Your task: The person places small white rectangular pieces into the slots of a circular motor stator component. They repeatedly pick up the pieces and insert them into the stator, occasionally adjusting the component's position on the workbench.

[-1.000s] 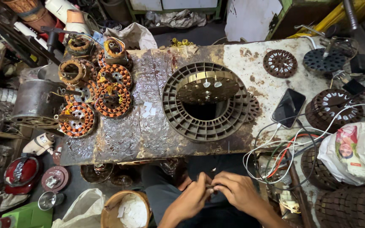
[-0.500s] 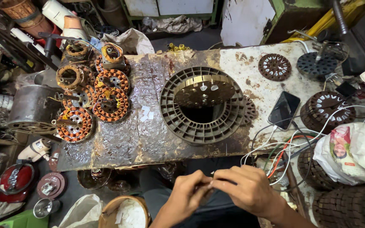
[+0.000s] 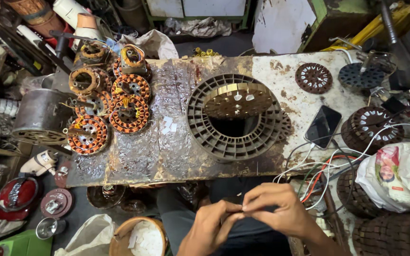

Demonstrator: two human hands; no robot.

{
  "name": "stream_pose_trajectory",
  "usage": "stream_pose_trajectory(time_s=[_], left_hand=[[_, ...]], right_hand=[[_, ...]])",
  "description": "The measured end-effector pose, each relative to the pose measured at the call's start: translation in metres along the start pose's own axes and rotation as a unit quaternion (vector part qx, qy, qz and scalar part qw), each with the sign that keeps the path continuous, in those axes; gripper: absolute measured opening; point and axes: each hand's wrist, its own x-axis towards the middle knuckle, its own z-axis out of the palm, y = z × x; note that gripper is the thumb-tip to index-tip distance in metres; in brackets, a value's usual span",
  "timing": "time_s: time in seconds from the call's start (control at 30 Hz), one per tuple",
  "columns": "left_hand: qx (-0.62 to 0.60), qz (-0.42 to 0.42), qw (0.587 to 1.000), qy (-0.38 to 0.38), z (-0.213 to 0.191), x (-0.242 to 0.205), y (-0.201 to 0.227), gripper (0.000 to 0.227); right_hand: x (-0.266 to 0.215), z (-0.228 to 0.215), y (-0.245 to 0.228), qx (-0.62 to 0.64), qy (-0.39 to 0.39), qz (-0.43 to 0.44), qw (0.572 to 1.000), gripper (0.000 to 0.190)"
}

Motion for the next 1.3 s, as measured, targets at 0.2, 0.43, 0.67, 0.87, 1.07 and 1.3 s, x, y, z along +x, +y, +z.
stream_pose_trajectory(time_s=[0.2,0.43,0.67,0.87,1.07,1.3], left_hand=[[-0.025,-0.080,0.994,-0.064,-0.024,0.025,0.015,0.016],[-0.204,-0.090,0.972,-0.071,-0.033,0.050,0.023,0.012],[0.108,0.106,0.968,0.199,-0.072,0.121,0.040,0.049],[0.133,0.071,0.973,0.173,-0.069,0.181,0.012,0.029],[0.151,0.012,0.962,0.227,-0.038,0.166,0.000,0.028],[0.209,0.120,0.948,0.208,-0.030,0.163,0.002,0.031]], right_hand=[[-0.004,0.009,0.002,0.193,0.046,0.171,0.965,0.023],[0.003,0.004,-0.007,0.084,0.099,0.043,0.991,0.018],[0.067,-0.018,-0.032,-0.133,0.244,-0.013,0.961,0.014],[0.150,-0.024,-0.043,-0.256,0.280,-0.119,0.917,0.015],[0.155,-0.021,-0.040,-0.272,0.316,-0.105,0.903,0.016],[0.149,-0.039,-0.045,-0.228,0.296,0.042,0.926,0.017]])
